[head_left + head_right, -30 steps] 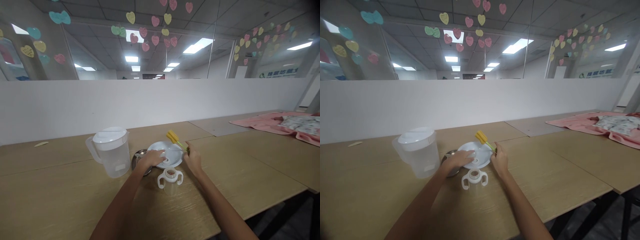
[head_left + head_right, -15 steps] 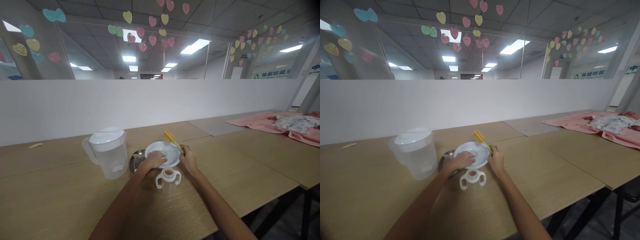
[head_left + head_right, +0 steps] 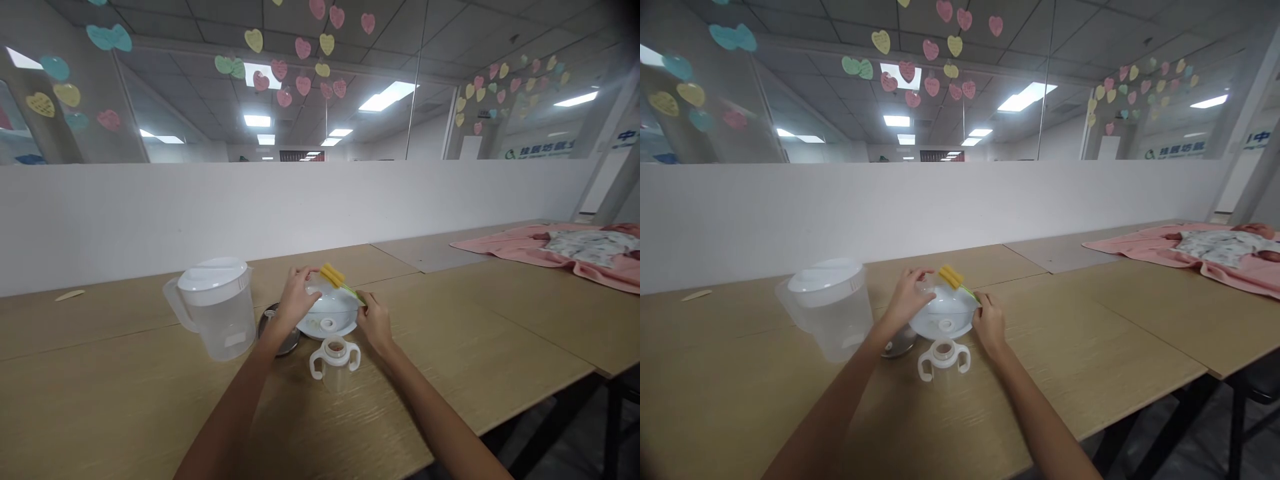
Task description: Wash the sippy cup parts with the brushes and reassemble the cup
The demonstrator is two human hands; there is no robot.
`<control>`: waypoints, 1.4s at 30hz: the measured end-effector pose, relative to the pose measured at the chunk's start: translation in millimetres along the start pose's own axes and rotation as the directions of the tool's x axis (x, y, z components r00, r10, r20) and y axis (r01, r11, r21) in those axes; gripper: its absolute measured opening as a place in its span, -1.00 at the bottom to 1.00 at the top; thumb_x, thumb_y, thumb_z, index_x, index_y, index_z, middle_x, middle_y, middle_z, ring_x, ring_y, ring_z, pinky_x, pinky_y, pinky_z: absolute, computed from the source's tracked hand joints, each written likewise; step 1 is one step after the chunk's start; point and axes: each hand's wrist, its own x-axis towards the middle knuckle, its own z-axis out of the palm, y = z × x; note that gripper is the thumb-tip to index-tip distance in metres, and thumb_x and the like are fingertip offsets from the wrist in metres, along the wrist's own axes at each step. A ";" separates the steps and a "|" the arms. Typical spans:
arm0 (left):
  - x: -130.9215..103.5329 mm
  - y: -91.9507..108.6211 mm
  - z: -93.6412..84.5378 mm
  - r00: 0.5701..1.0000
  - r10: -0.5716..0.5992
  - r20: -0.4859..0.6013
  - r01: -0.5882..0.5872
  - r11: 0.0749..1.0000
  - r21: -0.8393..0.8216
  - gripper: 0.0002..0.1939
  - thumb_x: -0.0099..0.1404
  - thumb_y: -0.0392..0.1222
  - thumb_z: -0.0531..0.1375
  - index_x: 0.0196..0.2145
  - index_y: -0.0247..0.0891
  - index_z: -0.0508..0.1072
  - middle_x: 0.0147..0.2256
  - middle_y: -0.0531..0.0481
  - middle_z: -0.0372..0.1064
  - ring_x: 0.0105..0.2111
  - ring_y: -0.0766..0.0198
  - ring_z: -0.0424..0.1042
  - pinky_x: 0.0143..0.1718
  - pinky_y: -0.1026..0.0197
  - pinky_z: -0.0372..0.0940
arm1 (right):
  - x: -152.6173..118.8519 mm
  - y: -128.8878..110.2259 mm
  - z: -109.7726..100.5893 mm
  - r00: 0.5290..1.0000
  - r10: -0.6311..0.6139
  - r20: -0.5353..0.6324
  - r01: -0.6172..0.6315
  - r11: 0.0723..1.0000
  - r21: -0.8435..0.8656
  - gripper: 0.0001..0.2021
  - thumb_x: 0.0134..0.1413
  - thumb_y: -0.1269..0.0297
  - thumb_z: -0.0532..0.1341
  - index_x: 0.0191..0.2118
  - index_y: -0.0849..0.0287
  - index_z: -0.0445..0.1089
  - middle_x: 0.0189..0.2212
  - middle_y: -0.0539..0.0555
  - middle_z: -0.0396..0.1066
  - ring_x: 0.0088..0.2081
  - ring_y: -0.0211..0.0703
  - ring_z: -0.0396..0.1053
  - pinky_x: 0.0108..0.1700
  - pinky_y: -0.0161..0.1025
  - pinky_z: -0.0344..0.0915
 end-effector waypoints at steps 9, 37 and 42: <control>-4.8 -1.6 -31.7 0.889 -0.073 0.451 -0.060 0.960 0.274 -0.20 -0.12 -0.27 0.37 0.11 -0.15 0.27 -0.06 -0.10 0.31 -0.21 0.10 0.41 -0.16 0.14 0.29 | 1.3 1.5 -2.2 0.993 0.109 -0.047 -0.102 0.986 0.131 -0.65 0.00 0.41 -0.02 -0.17 0.27 0.45 -0.22 0.19 0.49 -0.22 -0.05 0.42 -0.12 -0.11 0.31; -1.4 7.7 -23.6 0.965 -0.060 0.255 0.114 0.972 -0.203 -0.47 0.26 0.01 0.10 0.13 -0.23 0.19 -0.07 -0.16 0.34 -0.50 0.39 0.40 -0.56 0.34 0.30 | 2.6 -14.6 -19.1 0.913 -0.289 -0.287 0.321 0.944 0.071 -0.76 0.19 0.43 0.06 -0.15 0.12 0.45 -0.21 0.08 0.50 -0.18 -0.16 0.43 -0.13 -0.18 0.24; -1.6 18.3 -29.9 0.958 0.249 0.144 -0.222 0.958 -0.179 -0.58 0.13 -0.28 0.21 -0.02 -0.18 0.39 -0.01 -0.07 0.34 0.00 0.20 0.31 0.01 0.17 0.26 | 2.7 -13.4 -19.1 0.922 -0.291 -0.255 0.329 0.936 0.124 -0.73 0.19 0.41 0.06 -0.09 0.10 0.44 -0.19 0.10 0.49 -0.18 -0.16 0.43 -0.12 -0.18 0.31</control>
